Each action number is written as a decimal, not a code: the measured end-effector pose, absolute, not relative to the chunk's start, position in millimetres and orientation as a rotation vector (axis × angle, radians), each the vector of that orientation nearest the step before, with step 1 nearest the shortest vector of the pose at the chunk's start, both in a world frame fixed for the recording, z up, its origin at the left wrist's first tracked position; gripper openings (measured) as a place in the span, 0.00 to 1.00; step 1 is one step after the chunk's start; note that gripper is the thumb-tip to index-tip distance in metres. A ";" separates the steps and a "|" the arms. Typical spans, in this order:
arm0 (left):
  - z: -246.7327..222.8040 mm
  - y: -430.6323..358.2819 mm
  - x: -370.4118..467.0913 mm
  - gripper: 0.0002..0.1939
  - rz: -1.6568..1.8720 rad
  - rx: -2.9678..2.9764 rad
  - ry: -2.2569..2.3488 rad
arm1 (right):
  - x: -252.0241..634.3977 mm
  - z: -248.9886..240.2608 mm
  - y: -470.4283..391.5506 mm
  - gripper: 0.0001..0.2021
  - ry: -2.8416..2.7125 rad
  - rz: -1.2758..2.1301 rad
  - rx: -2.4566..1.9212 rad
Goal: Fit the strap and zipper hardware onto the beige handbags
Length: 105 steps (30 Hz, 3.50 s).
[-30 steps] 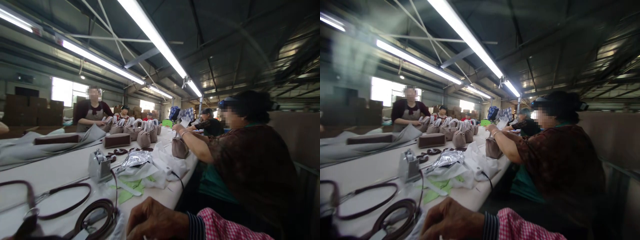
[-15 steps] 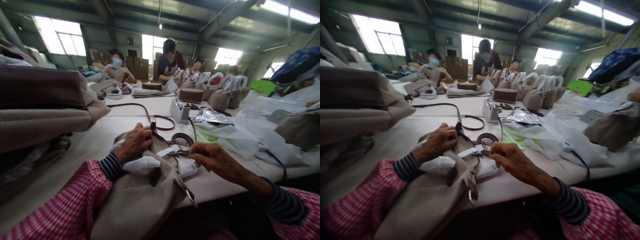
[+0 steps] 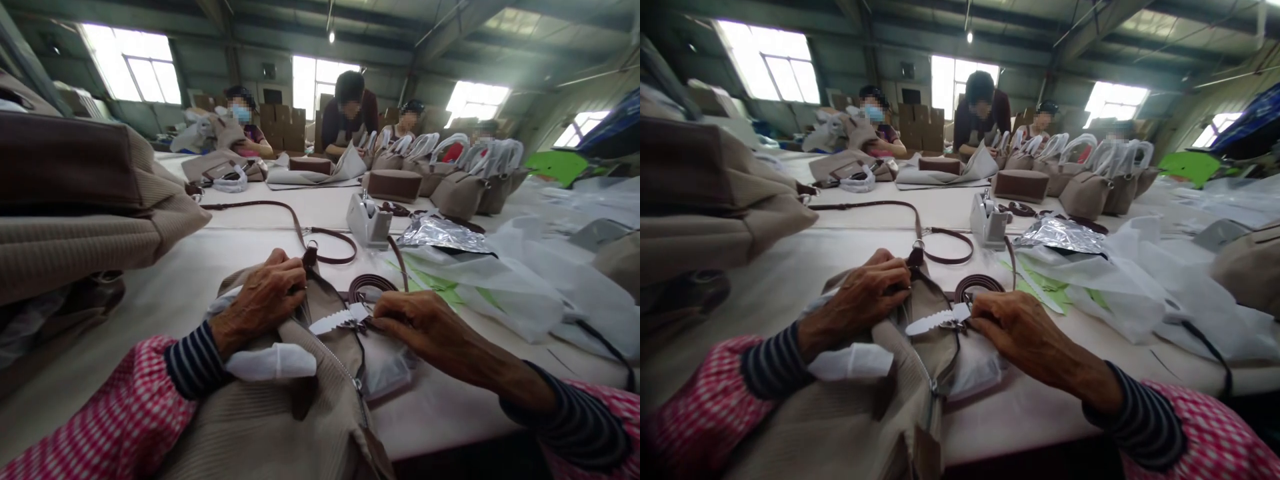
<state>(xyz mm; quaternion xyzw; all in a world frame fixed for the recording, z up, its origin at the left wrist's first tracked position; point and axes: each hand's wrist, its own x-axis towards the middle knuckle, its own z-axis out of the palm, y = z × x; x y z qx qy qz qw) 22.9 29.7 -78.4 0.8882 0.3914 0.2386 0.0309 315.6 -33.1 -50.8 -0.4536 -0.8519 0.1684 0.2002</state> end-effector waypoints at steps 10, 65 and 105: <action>-78.8 30.9 22.6 0.07 0.741 2.711 1.202 | 305.7 -55.8 -19.7 0.07 -2.382 0.502 -1.003; -80.2 30.5 22.8 0.06 0.793 2.741 1.168 | 277.0 -43.7 -34.1 0.08 -2.446 0.212 -1.781; -69.5 36.9 20.1 0.08 0.845 2.202 1.224 | 221.1 -46.3 15.9 0.10 -2.694 0.034 -1.419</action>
